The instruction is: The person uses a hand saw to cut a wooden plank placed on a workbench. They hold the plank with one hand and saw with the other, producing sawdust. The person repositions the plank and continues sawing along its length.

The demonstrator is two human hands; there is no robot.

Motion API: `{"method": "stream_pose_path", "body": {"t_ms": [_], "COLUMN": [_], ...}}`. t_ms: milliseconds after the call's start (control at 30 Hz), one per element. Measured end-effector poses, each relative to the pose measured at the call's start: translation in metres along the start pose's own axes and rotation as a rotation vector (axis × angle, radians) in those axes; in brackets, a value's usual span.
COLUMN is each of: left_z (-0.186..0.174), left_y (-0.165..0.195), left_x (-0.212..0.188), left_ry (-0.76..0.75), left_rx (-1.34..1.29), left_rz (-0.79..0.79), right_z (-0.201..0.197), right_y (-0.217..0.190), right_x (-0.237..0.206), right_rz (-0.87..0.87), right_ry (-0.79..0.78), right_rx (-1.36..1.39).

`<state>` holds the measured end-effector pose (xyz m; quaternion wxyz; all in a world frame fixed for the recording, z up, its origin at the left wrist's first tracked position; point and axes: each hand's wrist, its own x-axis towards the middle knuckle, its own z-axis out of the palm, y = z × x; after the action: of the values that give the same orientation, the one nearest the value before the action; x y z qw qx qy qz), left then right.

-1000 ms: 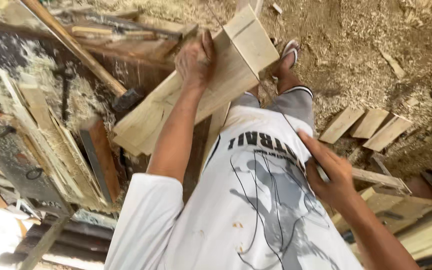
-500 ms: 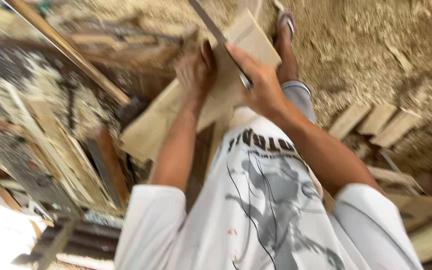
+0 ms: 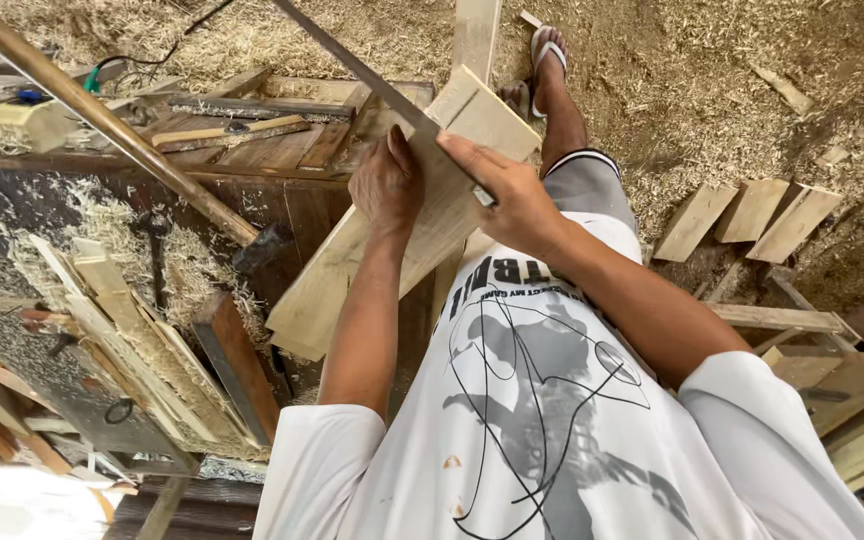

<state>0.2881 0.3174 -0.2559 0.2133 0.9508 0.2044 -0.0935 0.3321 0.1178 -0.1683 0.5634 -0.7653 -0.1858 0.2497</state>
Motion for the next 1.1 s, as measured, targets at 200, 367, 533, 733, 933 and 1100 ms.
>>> {"method": "stream_pose_path", "body": {"t_ms": [200, 367, 533, 733, 933, 1100], "left_z": [-0.008, -0.002, 0.004, 0.006, 0.014, 0.013], "left_y": [0.009, 0.005, -0.001, 0.000, -0.010, -0.011], "left_x": [0.003, 0.004, -0.006, -0.002, -0.004, -0.009], "left_ry": [-0.053, -0.097, 0.035, 0.040, 0.053, 0.190], "left_rx": [0.052, -0.031, -0.034, 0.126, 0.008, -0.013], "left_rz": [-0.201, -0.242, -0.094, -0.137, -0.131, 0.043], "right_z": [-0.027, -0.095, -0.072, 0.007, -0.087, -0.040], "right_y": [-0.039, -0.097, -0.063, -0.004, -0.100, -0.048], "right_x": [-0.023, -0.152, -0.117, 0.015, -0.141, -0.045], "right_rz": [0.081, 0.233, 0.217, -0.054, 0.332, 0.219], "right_ry": [-0.072, -0.092, -0.147, 0.013, -0.176, -0.134], "right_rx": [-0.018, -0.249, -0.133, -0.068, -0.193, -0.106]}}
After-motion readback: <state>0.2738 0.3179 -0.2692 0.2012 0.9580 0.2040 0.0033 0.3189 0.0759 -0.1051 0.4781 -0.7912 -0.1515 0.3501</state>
